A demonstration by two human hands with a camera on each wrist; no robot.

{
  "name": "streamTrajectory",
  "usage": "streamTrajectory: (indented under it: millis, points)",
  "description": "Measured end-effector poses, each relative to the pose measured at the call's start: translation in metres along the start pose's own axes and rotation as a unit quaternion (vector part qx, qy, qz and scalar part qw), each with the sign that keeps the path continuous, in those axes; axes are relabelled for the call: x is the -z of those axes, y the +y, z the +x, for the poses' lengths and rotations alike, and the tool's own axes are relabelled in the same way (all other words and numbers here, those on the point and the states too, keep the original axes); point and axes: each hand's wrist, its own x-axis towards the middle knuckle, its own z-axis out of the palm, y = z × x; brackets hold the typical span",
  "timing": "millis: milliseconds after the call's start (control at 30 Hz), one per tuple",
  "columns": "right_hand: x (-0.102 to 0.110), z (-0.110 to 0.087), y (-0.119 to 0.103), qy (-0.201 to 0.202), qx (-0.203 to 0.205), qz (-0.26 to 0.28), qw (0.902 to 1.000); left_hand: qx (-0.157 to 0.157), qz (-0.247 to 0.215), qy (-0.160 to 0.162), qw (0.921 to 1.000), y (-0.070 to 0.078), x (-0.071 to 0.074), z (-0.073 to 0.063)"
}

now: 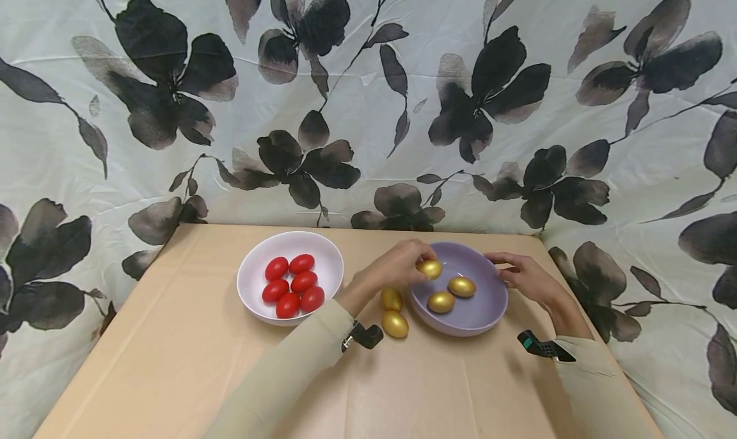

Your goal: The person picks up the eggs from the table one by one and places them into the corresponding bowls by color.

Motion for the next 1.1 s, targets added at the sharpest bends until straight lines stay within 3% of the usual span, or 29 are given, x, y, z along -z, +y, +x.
streamTrajectory:
  millis: [567,1100]
  points:
    - [-0.001,-0.001,-0.001,-0.004,0.0,0.003,1.0,0.006,0.024,-0.037,0.999,0.002,-0.022,0.016]
    - [0.0,0.0,0.002,-0.004,0.01,0.006,0.9999,-0.02,0.1,-0.067,0.9925,0.008,-0.036,0.022]
